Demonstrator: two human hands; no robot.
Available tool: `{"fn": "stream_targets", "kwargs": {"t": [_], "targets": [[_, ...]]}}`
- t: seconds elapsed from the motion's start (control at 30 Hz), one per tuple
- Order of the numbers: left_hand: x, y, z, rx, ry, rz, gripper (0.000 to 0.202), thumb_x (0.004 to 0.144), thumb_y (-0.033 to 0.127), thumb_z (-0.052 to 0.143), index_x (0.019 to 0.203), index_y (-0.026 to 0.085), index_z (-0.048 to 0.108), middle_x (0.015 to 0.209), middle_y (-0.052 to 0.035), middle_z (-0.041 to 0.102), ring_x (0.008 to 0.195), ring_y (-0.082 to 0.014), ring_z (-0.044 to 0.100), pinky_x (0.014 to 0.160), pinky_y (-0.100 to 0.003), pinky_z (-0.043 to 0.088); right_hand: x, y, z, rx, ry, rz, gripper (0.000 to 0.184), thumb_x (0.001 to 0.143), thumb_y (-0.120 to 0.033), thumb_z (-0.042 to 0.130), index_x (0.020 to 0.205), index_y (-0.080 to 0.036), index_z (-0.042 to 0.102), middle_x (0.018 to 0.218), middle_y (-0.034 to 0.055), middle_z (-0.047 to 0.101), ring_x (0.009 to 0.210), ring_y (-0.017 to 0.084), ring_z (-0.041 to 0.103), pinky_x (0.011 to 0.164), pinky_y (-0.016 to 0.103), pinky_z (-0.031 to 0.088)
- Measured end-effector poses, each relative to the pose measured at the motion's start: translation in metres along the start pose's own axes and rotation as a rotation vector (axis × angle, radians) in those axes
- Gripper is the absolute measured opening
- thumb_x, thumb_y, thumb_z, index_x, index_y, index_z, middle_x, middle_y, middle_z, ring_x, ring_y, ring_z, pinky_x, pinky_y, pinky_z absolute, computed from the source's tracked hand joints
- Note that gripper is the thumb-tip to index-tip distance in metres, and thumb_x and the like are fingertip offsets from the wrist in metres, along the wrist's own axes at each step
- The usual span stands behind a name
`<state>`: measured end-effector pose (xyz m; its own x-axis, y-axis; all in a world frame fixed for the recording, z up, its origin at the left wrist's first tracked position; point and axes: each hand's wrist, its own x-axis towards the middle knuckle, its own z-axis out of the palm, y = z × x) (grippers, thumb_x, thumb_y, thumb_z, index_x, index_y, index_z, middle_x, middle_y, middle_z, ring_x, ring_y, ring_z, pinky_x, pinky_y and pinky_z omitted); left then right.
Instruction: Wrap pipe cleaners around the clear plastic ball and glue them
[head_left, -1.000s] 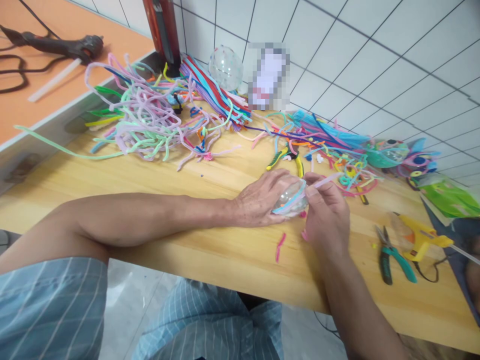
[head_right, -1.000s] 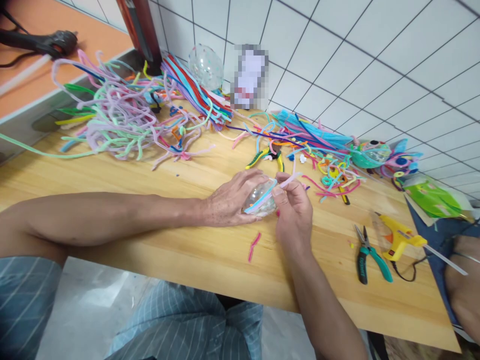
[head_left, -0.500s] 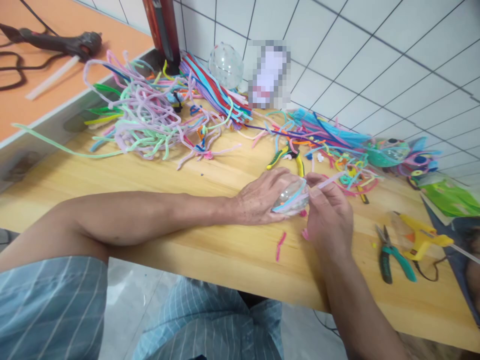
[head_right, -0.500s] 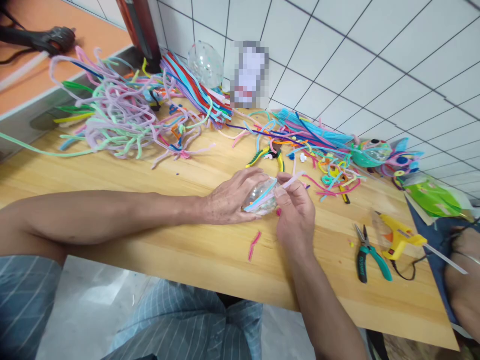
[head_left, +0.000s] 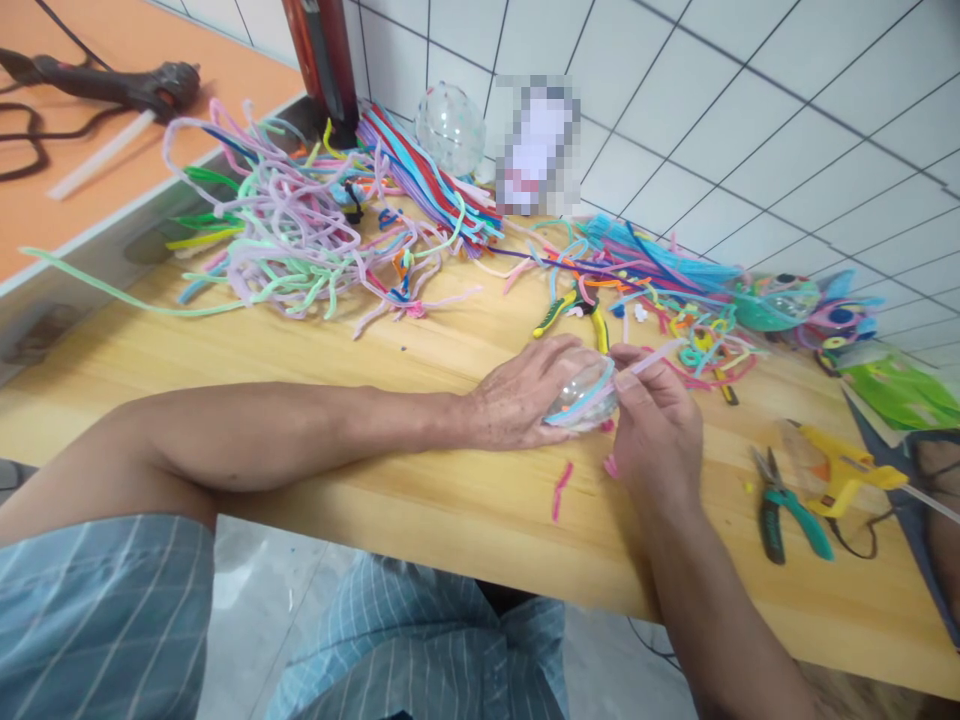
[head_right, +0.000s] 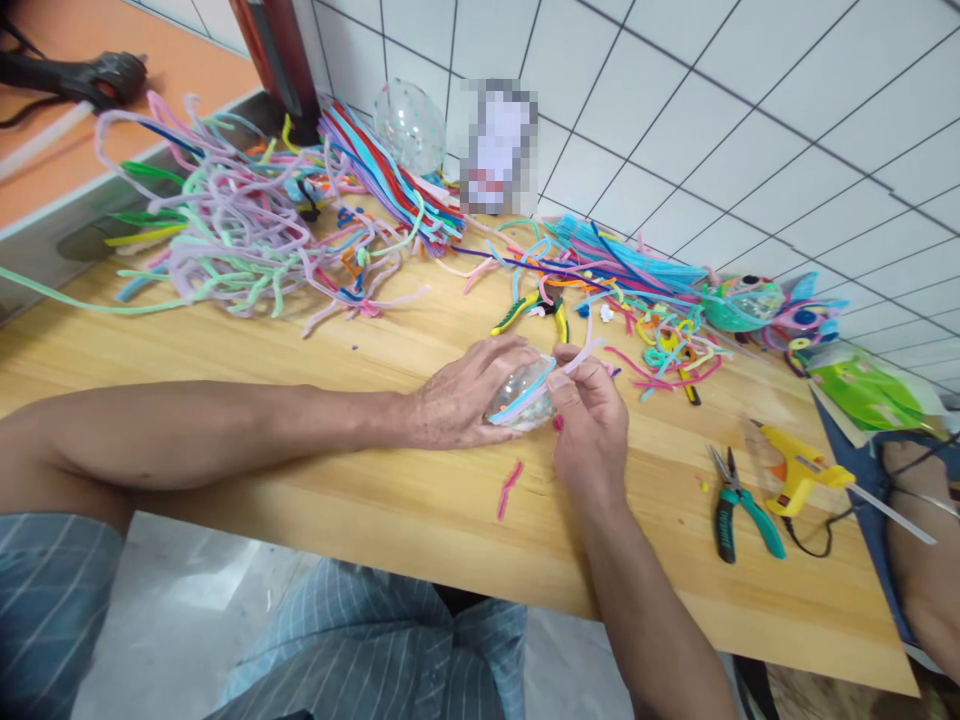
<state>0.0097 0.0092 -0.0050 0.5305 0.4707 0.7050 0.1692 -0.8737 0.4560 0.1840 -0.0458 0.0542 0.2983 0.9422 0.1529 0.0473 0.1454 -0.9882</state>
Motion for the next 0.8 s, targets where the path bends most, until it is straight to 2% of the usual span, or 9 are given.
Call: {"fn": "stream_targets", "kwargs": {"t": [0.13, 0.4, 0.8], "targets": [[-0.001, 0.001, -0.001, -0.011, -0.031, -0.035, 0.086, 0.091, 0.046, 0.079, 0.159, 0.022, 0.032, 0.153, -0.0227, 0.049, 0.149, -0.0387, 0.052, 0.118, -0.065, 0.053, 0.002, 0.003, 0.000, 0.003, 0.002, 0.025, 0.022, 0.078, -0.041, 0.088, 0.091, -0.027, 0.078, 0.114, 0.0013, 0.076, 0.098, 0.020, 0.071, 0.093, 0.038, 0.055], [-0.001, 0.003, -0.002, 0.000, -0.047, -0.069, 0.082, 0.094, 0.052, 0.075, 0.159, 0.020, 0.034, 0.156, -0.0248, 0.049, 0.149, -0.0398, 0.053, 0.118, -0.065, 0.053, 0.003, 0.007, 0.001, 0.033, -0.001, 0.032, 0.024, 0.077, -0.039, 0.089, 0.087, -0.025, 0.072, 0.119, 0.0013, 0.075, 0.097, 0.019, 0.069, 0.089, 0.036, 0.055], [-0.001, 0.002, -0.001, 0.009, -0.014, -0.014, 0.080, 0.097, 0.051, 0.072, 0.158, 0.021, 0.029, 0.152, -0.0242, 0.051, 0.146, -0.0378, 0.055, 0.116, -0.064, 0.054, 0.004, 0.011, 0.006, 0.054, 0.021, 0.015, 0.021, 0.076, -0.036, 0.087, 0.087, -0.025, 0.073, 0.118, 0.0009, 0.075, 0.095, 0.018, 0.068, 0.086, 0.035, 0.055]]}}
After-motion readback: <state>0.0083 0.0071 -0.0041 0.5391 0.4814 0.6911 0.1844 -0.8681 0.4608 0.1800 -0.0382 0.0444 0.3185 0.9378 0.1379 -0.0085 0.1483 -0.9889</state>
